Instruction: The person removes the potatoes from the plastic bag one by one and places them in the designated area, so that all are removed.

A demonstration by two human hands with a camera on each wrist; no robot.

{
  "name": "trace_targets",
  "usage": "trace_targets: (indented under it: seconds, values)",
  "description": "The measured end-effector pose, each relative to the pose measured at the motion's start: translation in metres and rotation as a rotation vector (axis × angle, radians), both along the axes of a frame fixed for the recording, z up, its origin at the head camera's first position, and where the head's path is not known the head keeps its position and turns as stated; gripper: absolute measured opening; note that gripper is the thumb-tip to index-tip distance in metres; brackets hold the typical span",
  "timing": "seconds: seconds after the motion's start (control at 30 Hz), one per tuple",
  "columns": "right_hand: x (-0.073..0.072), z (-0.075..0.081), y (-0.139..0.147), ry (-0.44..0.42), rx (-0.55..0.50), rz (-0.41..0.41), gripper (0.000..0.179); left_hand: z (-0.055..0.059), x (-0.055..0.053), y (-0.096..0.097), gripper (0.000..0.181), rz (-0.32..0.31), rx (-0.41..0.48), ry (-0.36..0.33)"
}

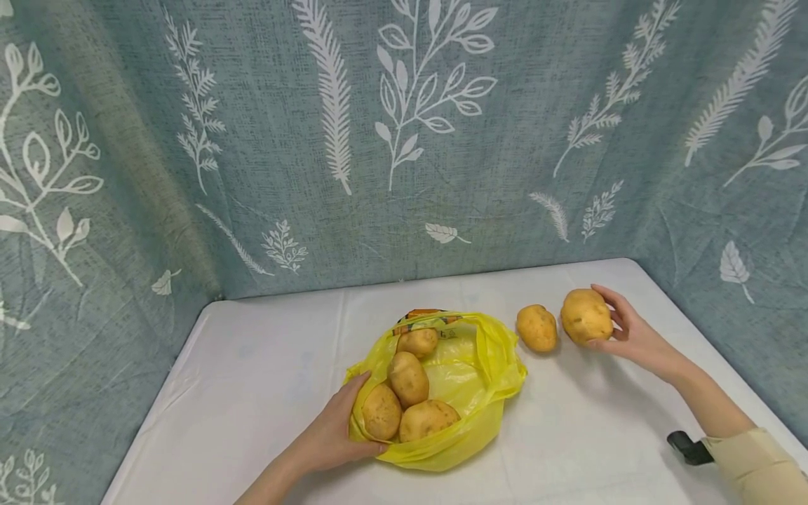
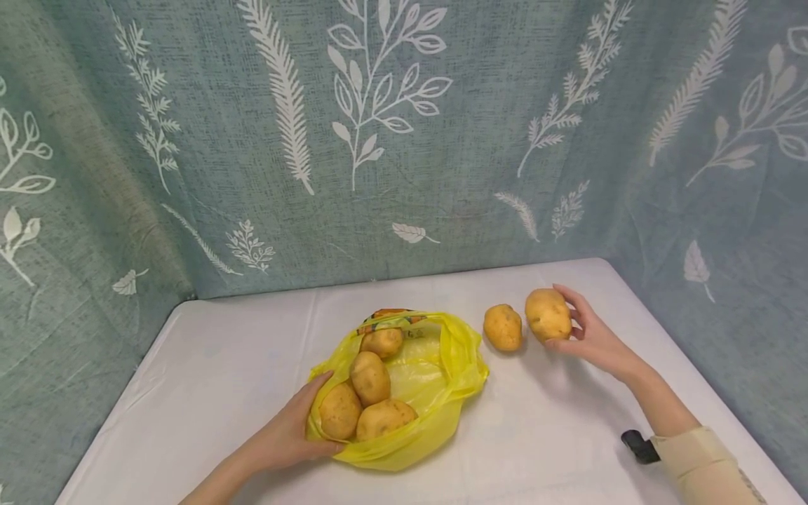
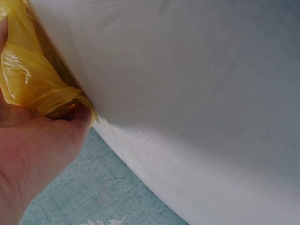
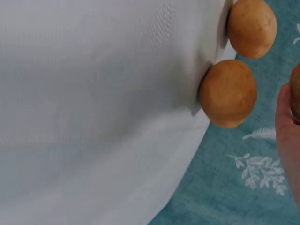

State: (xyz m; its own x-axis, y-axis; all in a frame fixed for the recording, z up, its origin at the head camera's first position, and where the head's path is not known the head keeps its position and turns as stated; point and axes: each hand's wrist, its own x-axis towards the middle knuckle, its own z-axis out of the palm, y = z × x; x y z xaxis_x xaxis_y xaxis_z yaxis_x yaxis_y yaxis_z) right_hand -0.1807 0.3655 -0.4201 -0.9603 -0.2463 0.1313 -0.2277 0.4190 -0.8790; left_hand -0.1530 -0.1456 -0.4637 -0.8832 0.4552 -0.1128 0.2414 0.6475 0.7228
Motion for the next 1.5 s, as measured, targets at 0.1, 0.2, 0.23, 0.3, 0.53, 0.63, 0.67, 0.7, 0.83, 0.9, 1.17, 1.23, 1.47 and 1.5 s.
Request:
trace_targets:
  seconds: [0.1,0.2,0.23,0.3,0.53,0.63,0.67,0.7,0.83,0.9,1.17,1.23,1.47,1.5]
  values:
    - [-0.001,0.0,0.006,0.005,0.013,-0.005,0.092,0.0,0.0,0.0,0.113,0.003,-0.004,0.003]
    - [-0.003,0.0,0.013,0.011,0.031,-0.016,0.093,-0.001,-0.001,0.0,0.113,0.005,-0.004,0.001]
    - [-0.003,0.0,0.015,0.011,0.034,-0.02,0.092,0.0,0.0,0.0,0.113,0.006,-0.002,-0.001]
    - [-0.004,0.0,0.019,0.008,0.04,-0.028,0.092,0.0,0.0,0.0,0.113,0.008,0.0,-0.005]
    - [-0.006,0.0,0.035,-0.03,0.049,-0.041,0.09,0.0,0.0,0.001,0.113,0.016,-0.009,-0.003]
    - [-0.006,-0.001,0.041,-0.032,0.073,-0.055,0.089,-0.001,0.0,0.001,0.113,0.014,-0.006,0.001]
    - [-0.006,-0.002,0.043,-0.03,0.078,-0.057,0.089,-0.001,0.0,0.001,0.113,0.013,-0.005,0.002]
    - [-0.006,-0.002,0.045,-0.03,0.084,-0.058,0.088,-0.001,0.0,0.001,0.113,0.012,-0.004,0.002]
    - [-0.008,-0.004,0.053,-0.033,0.112,-0.062,0.087,-0.002,-0.001,0.0,0.113,0.012,-0.005,0.003]
    - [-0.008,-0.004,0.056,-0.039,0.123,-0.067,0.086,-0.003,-0.001,0.0,0.113,0.012,-0.005,0.004]
    - [-0.011,-0.006,0.072,-0.082,0.133,-0.085,0.087,-0.004,-0.001,0.0,0.114,0.015,-0.008,0.005]
    - [-0.011,-0.007,0.075,-0.104,0.137,-0.083,0.087,-0.003,-0.001,0.0,0.114,0.016,-0.009,0.005]
    - [-0.015,-0.01,0.084,-0.163,0.113,-0.072,0.091,-0.003,-0.001,0.001,0.114,0.018,-0.014,0.011]
    - [-0.015,-0.011,0.085,-0.169,0.112,-0.071,0.091,-0.003,0.0,0.001,0.114,0.019,-0.013,0.011]
